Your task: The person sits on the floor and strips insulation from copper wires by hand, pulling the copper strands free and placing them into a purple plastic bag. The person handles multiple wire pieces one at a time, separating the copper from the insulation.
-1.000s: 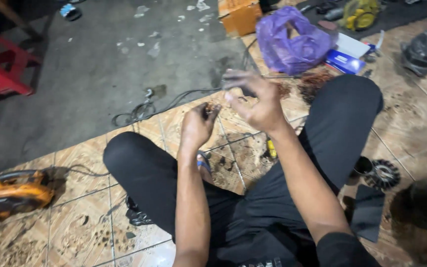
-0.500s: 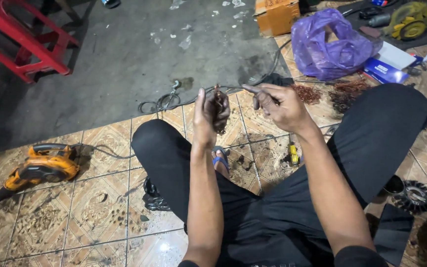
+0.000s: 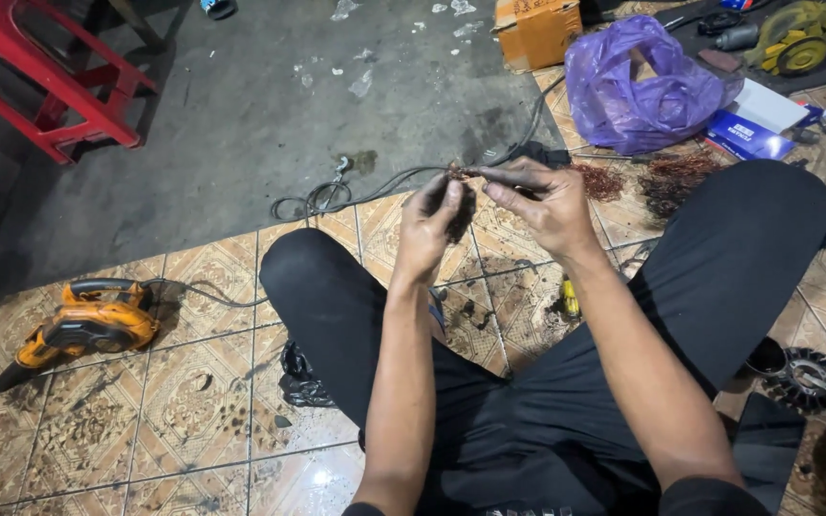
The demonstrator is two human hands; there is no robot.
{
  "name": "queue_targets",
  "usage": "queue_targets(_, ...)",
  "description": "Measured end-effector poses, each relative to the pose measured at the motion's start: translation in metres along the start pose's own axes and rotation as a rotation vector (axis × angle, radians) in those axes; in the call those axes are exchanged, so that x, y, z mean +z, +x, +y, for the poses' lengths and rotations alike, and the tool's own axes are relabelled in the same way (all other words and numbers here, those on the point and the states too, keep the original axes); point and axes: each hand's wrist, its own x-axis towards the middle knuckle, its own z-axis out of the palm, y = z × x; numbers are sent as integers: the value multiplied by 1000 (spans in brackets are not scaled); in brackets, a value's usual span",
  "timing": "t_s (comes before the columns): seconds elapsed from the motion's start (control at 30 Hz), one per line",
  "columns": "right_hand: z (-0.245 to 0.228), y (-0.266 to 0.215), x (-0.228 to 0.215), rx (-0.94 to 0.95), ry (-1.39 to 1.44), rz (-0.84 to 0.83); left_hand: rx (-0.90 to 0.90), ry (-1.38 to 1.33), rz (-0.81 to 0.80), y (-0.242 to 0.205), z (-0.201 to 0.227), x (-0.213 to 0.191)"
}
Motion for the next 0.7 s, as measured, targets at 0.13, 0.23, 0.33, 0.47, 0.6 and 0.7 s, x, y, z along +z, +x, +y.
queue_targets(0.13,-1,-1,8,3,30,11,27,-150,27,-1,4,17)
queue_targets(0.23,7,-4,12,-42,-54,-4,21,-241,78,-1,1,24)
queue_targets(0.33,9,-7,16,-80,-137,-19,-6,-314,106,9,-34,13)
queue_targets(0.47,-6,-8,26,-104,-148,-68,22,-559,81,-1,-12,23)
queue_targets(0.6,0,-4,26,-147,-211,-43,32,-605,-37,2,-8,13)
queue_targets(0.7,1,-4,25,-184,-295,-30,34,-605,40,4,-8,11)
